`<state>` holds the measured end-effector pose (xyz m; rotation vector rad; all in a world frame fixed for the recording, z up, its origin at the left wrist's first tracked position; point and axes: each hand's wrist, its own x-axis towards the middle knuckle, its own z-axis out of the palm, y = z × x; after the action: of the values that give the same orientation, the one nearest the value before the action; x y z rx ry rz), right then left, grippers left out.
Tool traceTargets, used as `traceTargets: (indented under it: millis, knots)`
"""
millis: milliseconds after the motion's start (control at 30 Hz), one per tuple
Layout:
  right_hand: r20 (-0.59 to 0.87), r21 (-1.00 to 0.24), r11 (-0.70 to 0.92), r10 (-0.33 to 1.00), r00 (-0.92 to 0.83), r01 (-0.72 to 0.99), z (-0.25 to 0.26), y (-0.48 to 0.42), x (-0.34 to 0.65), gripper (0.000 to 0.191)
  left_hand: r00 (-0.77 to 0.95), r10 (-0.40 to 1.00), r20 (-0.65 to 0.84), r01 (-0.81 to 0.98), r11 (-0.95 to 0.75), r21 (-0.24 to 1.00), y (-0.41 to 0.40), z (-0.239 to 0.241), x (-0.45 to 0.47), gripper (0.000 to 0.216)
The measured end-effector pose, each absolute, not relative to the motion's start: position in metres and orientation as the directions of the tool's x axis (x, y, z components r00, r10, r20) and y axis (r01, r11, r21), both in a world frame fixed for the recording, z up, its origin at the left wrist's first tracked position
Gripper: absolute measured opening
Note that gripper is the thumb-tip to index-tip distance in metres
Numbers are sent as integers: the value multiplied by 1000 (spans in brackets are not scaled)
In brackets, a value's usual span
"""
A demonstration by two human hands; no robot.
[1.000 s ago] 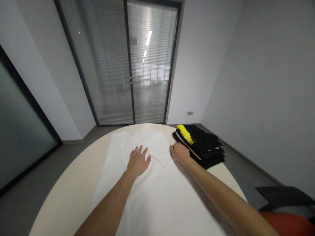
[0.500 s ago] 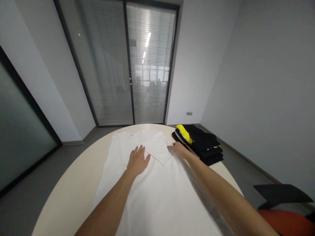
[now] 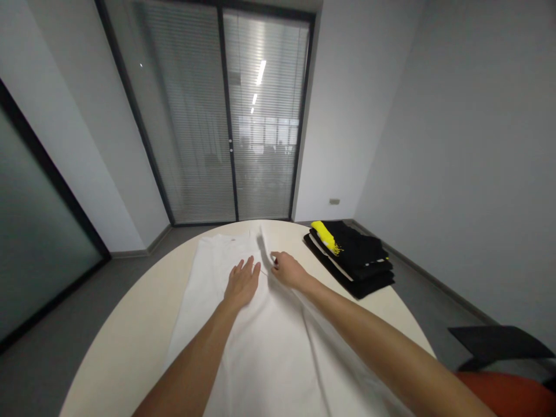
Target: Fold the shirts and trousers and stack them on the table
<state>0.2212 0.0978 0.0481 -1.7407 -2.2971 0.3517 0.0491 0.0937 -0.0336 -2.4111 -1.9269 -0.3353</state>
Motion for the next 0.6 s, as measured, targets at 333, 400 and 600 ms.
traceTargets:
  millis: [333, 400, 600]
  knots:
    - [-66, -141, 221, 971, -232, 965, 46, 60, 210, 41, 226, 956, 189, 964, -247, 95, 93, -31, 47, 48]
    - [-62, -138, 225, 970, -235, 965, 50, 59, 209, 32, 226, 956, 184, 963, -248, 106, 93, -32, 46, 49]
    - [-16, -292, 335, 935, -354, 896, 61, 61, 206, 28, 198, 964, 180, 960, -228, 162, 96, -34, 43, 54]
